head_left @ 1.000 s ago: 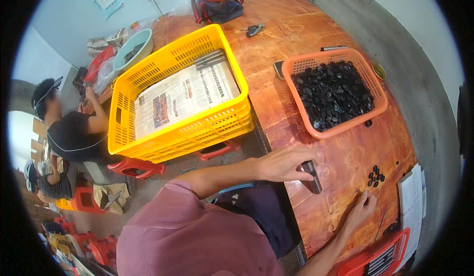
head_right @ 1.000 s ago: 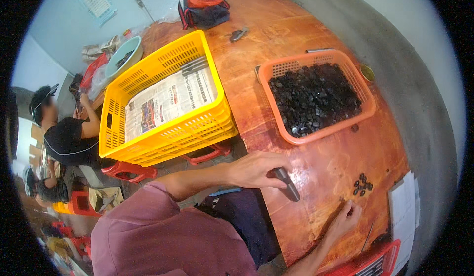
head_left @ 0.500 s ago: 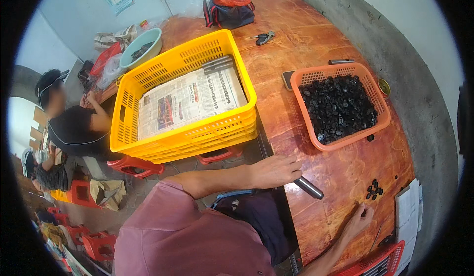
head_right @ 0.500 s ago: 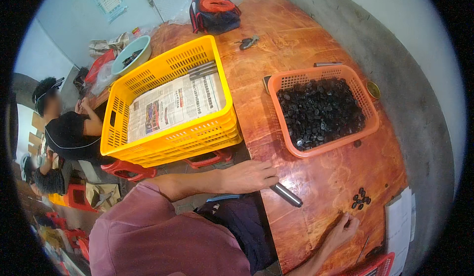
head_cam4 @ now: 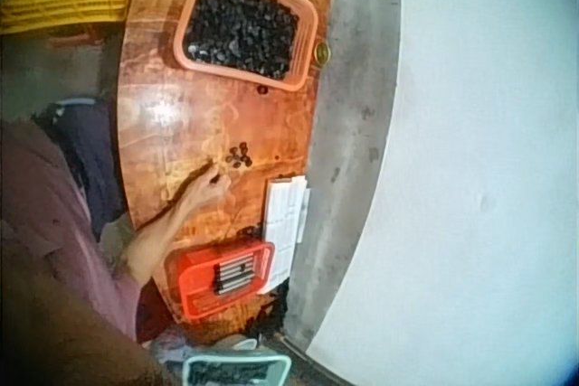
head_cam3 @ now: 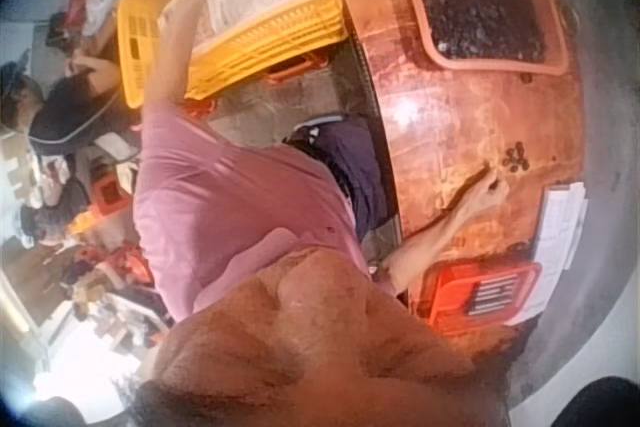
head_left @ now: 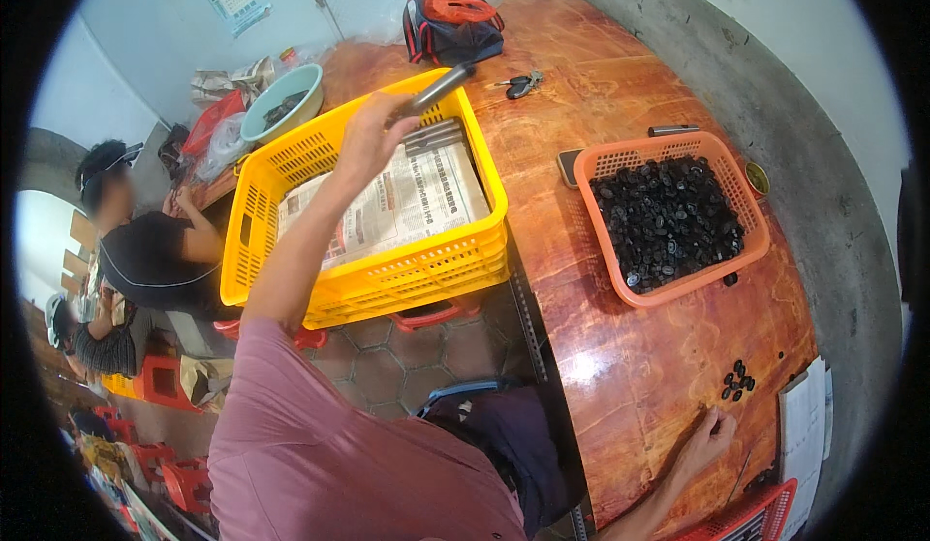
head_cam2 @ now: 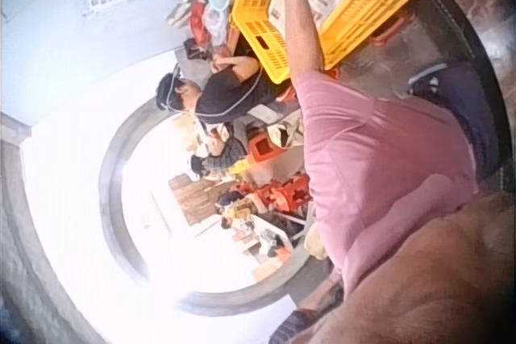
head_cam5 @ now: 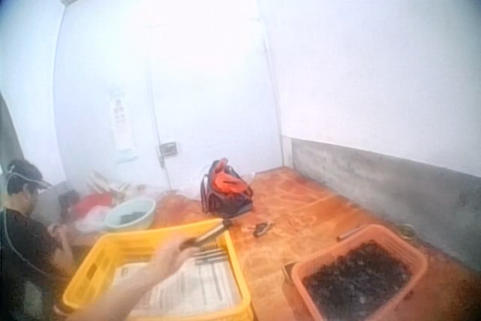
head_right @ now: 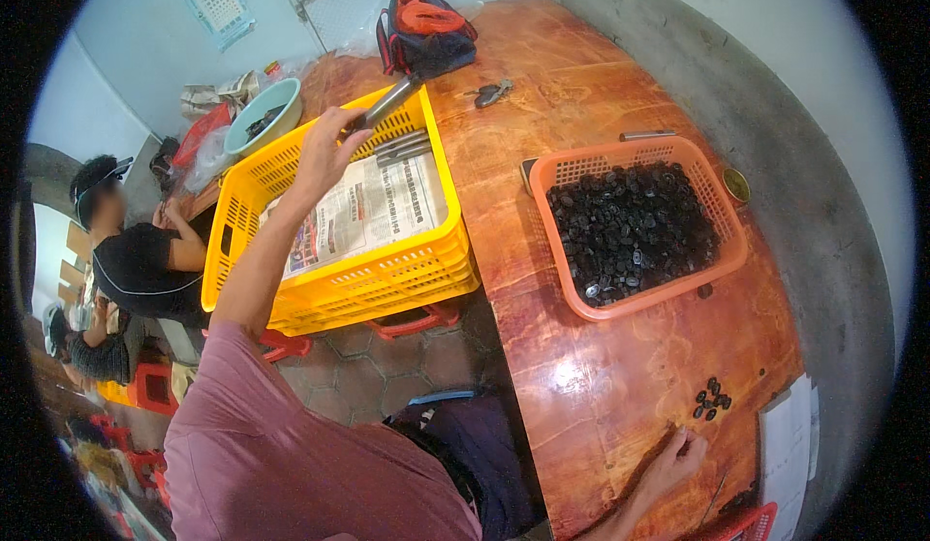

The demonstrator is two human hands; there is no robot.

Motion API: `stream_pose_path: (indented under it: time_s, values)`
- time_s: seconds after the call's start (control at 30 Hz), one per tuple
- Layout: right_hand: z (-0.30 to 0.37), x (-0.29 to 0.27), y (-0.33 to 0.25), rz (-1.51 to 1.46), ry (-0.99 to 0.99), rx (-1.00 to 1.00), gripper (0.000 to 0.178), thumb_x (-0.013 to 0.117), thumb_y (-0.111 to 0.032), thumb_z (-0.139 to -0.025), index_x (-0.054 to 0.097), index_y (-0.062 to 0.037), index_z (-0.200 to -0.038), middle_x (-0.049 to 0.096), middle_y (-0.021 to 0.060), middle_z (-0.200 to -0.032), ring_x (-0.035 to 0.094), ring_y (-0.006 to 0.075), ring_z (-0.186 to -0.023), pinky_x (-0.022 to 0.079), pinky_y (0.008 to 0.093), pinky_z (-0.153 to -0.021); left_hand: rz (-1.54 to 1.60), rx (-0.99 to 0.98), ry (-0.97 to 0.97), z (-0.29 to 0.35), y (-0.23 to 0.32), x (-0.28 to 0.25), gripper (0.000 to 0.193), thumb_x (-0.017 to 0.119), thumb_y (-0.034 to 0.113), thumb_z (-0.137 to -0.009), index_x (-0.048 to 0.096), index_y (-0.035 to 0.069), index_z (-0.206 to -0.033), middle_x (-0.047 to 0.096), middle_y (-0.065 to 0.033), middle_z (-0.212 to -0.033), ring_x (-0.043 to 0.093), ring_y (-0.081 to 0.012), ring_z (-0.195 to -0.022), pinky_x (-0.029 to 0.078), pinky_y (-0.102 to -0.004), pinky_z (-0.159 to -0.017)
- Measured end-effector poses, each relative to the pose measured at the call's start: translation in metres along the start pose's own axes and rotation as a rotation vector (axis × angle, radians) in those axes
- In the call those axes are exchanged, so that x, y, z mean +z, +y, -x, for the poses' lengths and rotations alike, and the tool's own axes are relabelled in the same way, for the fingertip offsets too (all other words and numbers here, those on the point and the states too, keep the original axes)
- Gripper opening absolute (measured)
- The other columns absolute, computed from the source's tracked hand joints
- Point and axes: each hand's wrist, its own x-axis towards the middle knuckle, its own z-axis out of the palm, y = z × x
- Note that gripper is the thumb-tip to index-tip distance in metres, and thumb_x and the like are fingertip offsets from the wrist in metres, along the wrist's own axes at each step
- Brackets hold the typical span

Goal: The person repeatedly picks small black cylindrical pieces from a basket and inserts them into a metal tube held in the left hand. After filling the tube, they place it into a yellow basket and repeat the process with a new tube. The workspace includes multiple colored baskets, a wooden table, and scattered components.

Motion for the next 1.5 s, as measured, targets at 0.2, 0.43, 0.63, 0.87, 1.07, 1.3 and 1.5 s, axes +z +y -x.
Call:
stream_pose_path:
  time_s: [0.2, 0.43, 0.63, 0.87, 1.07, 1.3, 1.5]
  values:
    - [-0.001, 0.003, -0.019, 0.055, 0.026, 0.03, 0.03, 0.06, -0.02, -0.103, 0.05, 0.0025, -0.086, 0.041, 0.0089, -0.082, 0.041, 0.0227, -0.077, 0.038, 0.0375, -0.071, -0.283, -0.327, -0.423, 0.03, -0.154, 0.056, 0.033, 0.076, 0.019, -0.087, 0.072, 0.0, -0.114, 0.071, -0.0233, -0.111, 0.067, -0.0402, -0.106, 0.051, -0.0465, -0.094]
    - [-0.003, -0.003, -0.029, 0.186, 0.004, 0.08, 0.033, 0.061, -0.023, -0.103, 0.053, 0.0046, -0.087, 0.045, 0.0135, -0.082, 0.046, 0.0285, -0.077, 0.041, 0.0425, -0.071, -0.253, -0.213, -0.459, 0.038, -0.172, 0.12, 0.033, 0.073, 0.019, -0.085, 0.073, 0.002, -0.113, 0.07, -0.0213, -0.113, 0.065, -0.0387, -0.111, 0.051, -0.047, -0.097]
    - [-0.014, -0.003, 0.022, 0.309, 0.034, -0.035, 0.039, 0.059, -0.027, -0.105, 0.048, 0.0049, -0.084, 0.04, 0.0122, -0.076, 0.041, 0.0275, -0.072, 0.037, 0.0414, -0.066, -0.314, -0.259, -0.363, 0.05, -0.177, 0.149, 0.032, 0.072, 0.014, -0.086, 0.065, 0.004, -0.115, 0.062, -0.0175, -0.115, 0.06, -0.0375, -0.115, 0.052, -0.0475, -0.095]
    - [-0.019, -0.002, 0.041, 0.373, 0.037, 0.045, 0.041, 0.057, -0.033, -0.106, 0.047, -0.0001, -0.082, 0.039, 0.0091, -0.075, 0.042, 0.0237, -0.07, 0.037, 0.0412, -0.064, -0.325, -0.264, -0.363, 0.046, -0.173, 0.152, 0.029, 0.074, 0.015, -0.086, 0.063, 0.006, -0.112, 0.06, -0.014, -0.116, 0.057, -0.0344, -0.118, 0.053, -0.0476, -0.093]
    - [-0.016, 0.001, 0.016, 0.428, 0.058, 0.054, 0.042, 0.056, -0.034, -0.107, 0.05, 0.0014, -0.085, 0.038, 0.0096, -0.074, 0.042, 0.0254, -0.07, 0.037, 0.0423, -0.064, -0.31, -0.301, -0.345, 0.051, -0.182, 0.154, 0.031, 0.075, 0.016, -0.085, 0.063, 0.006, -0.113, 0.059, -0.0129, -0.114, 0.058, -0.0335, -0.118, 0.053, -0.046, -0.093]
    - [-0.011, -0.001, -0.006, 0.33, 0.064, -0.059, 0.041, 0.058, -0.032, -0.106, 0.054, 0.0045, -0.089, 0.043, 0.0128, -0.074, 0.043, 0.0277, -0.07, 0.038, 0.0426, -0.065, -0.247, -0.299, -0.304, 0.048, -0.164, 0.136, 0.046, 0.079, 0.015, -0.083, 0.06, 0.006, -0.124, 0.056, -0.0157, -0.118, 0.056, -0.036, -0.119, 0.05, -0.0451, -0.098]
    - [-0.012, -0.001, 0.003, 0.358, 0.047, -0.018, 0.039, 0.058, -0.03, -0.106, 0.056, 0.006, -0.092, 0.046, 0.0152, -0.076, 0.045, 0.0287, -0.071, 0.039, 0.0433, -0.065, -0.093, -0.515, -0.249, 0.053, -0.179, 0.135, 0.075, 0.084, 0.015, -0.078, 0.049, 0.001, -0.143, 0.056, -0.0239, -0.134, 0.051, -0.0403, -0.131, 0.045, -0.0433, -0.109]
